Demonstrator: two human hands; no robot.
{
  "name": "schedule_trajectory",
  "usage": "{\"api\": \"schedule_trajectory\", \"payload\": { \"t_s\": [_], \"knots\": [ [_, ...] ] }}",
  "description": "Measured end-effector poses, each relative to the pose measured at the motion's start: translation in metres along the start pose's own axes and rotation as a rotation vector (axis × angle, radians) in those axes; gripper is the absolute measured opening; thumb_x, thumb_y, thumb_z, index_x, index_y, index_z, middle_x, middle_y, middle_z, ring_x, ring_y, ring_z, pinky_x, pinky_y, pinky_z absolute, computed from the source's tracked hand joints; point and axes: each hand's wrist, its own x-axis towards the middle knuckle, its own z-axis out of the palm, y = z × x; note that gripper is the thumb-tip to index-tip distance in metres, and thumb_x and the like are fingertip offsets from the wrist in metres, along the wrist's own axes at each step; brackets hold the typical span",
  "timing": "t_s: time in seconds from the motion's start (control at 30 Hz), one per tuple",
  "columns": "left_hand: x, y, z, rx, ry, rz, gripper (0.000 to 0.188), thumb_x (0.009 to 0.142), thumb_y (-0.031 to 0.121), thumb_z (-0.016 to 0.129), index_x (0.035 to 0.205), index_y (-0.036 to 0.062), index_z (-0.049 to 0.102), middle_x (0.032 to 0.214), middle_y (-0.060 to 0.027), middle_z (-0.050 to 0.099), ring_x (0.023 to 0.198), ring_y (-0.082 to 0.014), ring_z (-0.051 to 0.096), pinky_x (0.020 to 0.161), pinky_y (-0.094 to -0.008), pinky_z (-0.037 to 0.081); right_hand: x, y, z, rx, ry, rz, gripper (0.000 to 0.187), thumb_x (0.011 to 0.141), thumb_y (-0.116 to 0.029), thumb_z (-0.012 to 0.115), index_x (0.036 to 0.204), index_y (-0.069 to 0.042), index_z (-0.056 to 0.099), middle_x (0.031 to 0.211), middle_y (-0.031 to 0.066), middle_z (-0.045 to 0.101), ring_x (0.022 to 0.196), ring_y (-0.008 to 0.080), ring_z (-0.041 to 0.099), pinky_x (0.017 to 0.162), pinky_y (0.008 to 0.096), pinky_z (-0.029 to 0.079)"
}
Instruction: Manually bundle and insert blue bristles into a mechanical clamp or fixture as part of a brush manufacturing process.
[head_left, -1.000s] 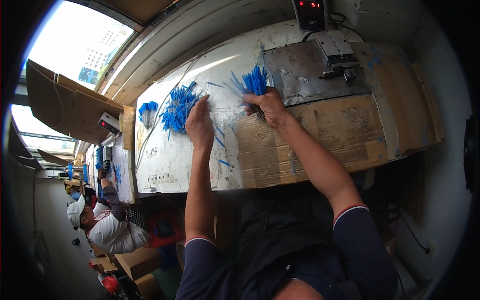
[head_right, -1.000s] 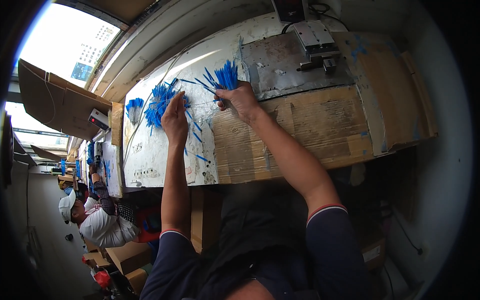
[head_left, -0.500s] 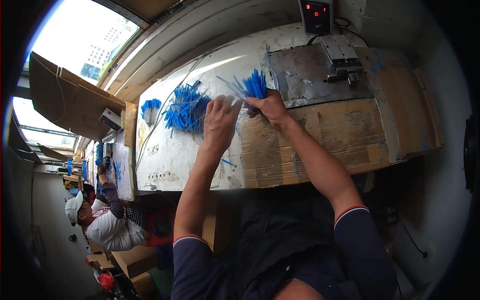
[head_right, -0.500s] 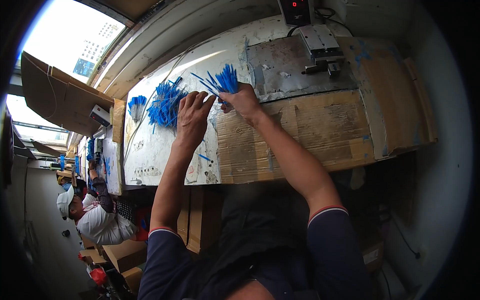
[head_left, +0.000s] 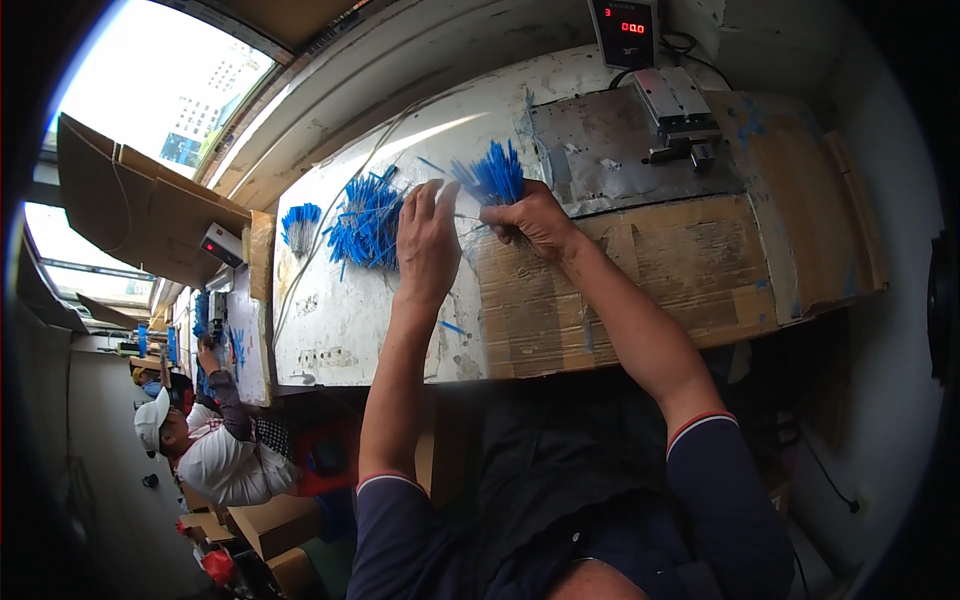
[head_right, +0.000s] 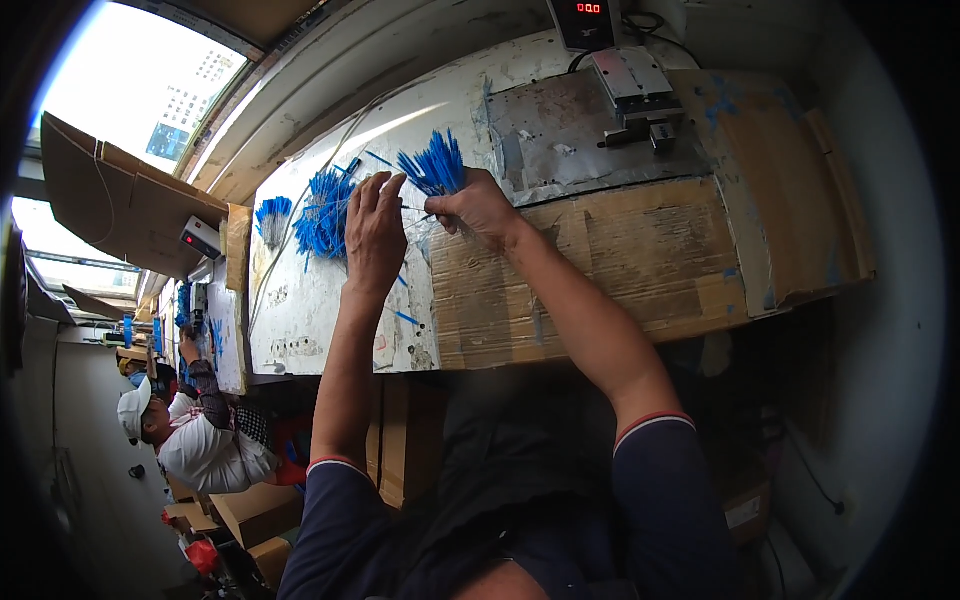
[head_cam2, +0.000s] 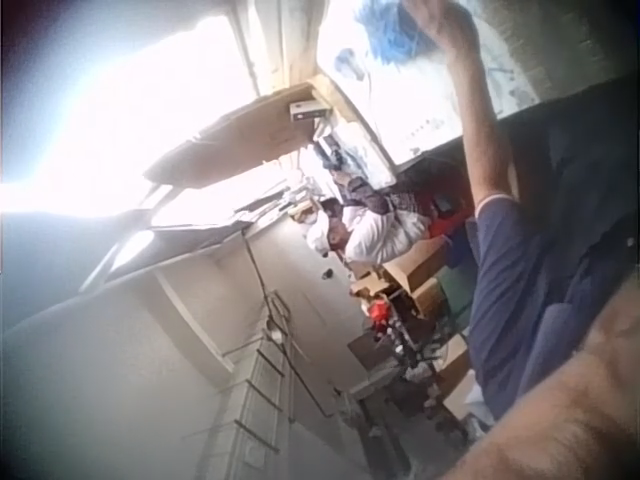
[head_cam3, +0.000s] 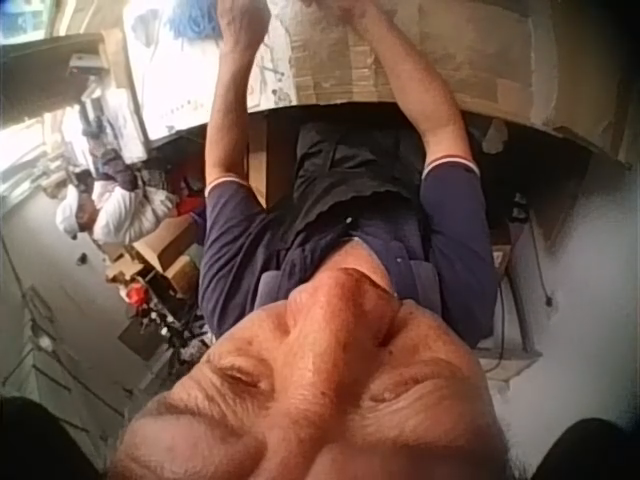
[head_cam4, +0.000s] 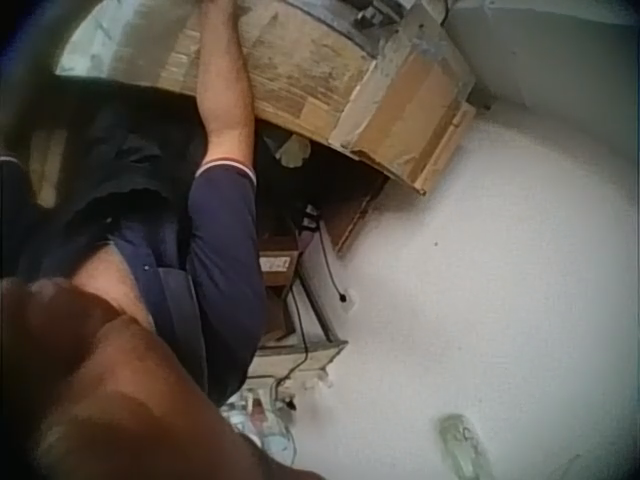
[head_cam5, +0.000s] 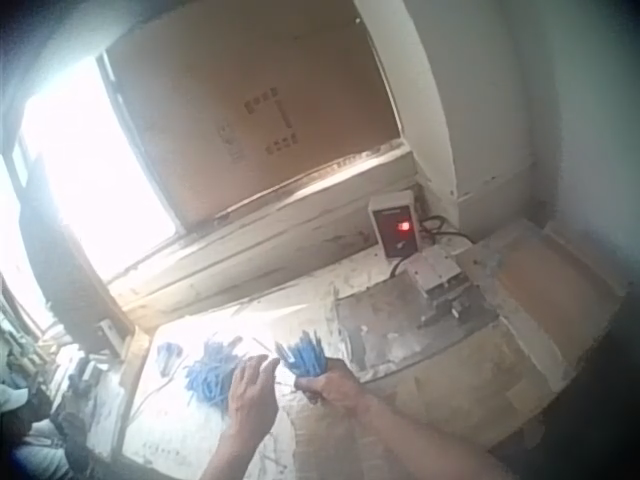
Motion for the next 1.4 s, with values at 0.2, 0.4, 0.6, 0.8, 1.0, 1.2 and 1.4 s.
{"api": "schedule_trajectory", "payload": {
  "t_s": [0.2,0.4,0.6,0.8,1.0,1.2,1.4],
  "knots": [
    [-0.020,-0.002,0.003,-0.165,0.138,-0.318,0.033,0.095,0.012,0.064,0.128,0.0074,0.063,0.126,-0.0143,0.064,0.120,-0.0333,0.059,0.102,-0.0431,0.046,0.001,0.003,-0.001,0.092,0.089,0.018,0.010,0.087,0.003,0.072,0.095,0.001,0.067,0.080,0.0071,0.067,0.058,0.0114,0.059,0.049,0.0261,0.046],
    [-0.035,0.004,0.013,-0.121,-0.112,-0.091,0.028,0.094,0.009,0.063,0.122,0.0115,0.068,0.106,-0.0104,0.070,0.103,-0.0276,0.066,0.102,-0.0423,0.044,0.003,0.007,-0.002,0.141,0.082,0.035,0.009,0.088,0.001,0.072,0.096,0.001,0.069,0.080,0.0073,0.068,0.056,0.0104,0.058,0.047,0.0250,0.044],
    [-0.044,-0.020,0.013,-0.028,-0.162,-0.049,0.030,0.095,0.004,0.058,0.122,0.0137,0.069,0.095,-0.0086,0.074,0.093,-0.0236,0.070,0.096,-0.0378,0.047,0.005,0.007,-0.013,0.159,0.148,-0.003,0.008,0.089,-0.003,0.072,0.095,0.000,0.069,0.083,0.0076,0.069,0.056,0.0078,0.056,0.046,0.0225,0.042],
    [-0.064,-0.024,0.029,-0.826,-0.046,-0.759,0.032,0.108,0.019,0.051,0.131,0.0006,0.062,0.109,-0.0127,0.075,0.094,-0.0211,0.073,0.084,-0.0350,0.056,0.008,0.011,-0.013,0.164,0.178,-0.047,0.007,0.091,-0.008,0.072,0.095,-0.003,0.068,0.084,0.0061,0.070,0.059,0.0062,0.056,0.049,0.0210,0.045],
    [-0.029,0.046,0.049,-1.246,0.011,-0.914,0.040,0.109,0.024,0.050,0.134,-0.0051,0.060,0.120,-0.0116,0.069,0.108,-0.0152,0.064,0.095,-0.0281,0.051,0.001,0.020,0.001,-0.085,0.114,-0.013,0.010,0.090,-0.007,0.068,0.099,-0.002,0.070,0.085,0.0013,0.068,0.069,0.0084,0.060,0.060,0.0260,0.049],
    [-0.014,0.057,0.065,-1.515,0.221,-0.983,0.041,0.110,0.024,0.046,0.139,-0.0042,0.052,0.126,-0.0092,0.062,0.116,-0.0158,0.058,0.102,-0.0298,0.046,0.006,0.023,0.002,0.097,0.086,-0.056,0.020,0.092,-0.005,0.067,0.111,0.000,0.071,0.106,0.0042,0.071,0.098,0.0128,0.065,0.091,0.0286,0.050],
    [-0.006,0.055,0.069,-1.725,0.315,-0.979,0.043,0.111,0.026,0.039,0.140,-0.0035,0.047,0.133,-0.0138,0.058,0.123,-0.0214,0.056,0.109,-0.0363,0.043,0.004,0.023,0.000,0.099,0.002,-0.048,0.024,0.091,-0.008,0.070,0.114,-0.001,0.071,0.109,0.0050,0.071,0.099,0.0135,0.064,0.093,0.0292,0.049]
  ]
}}
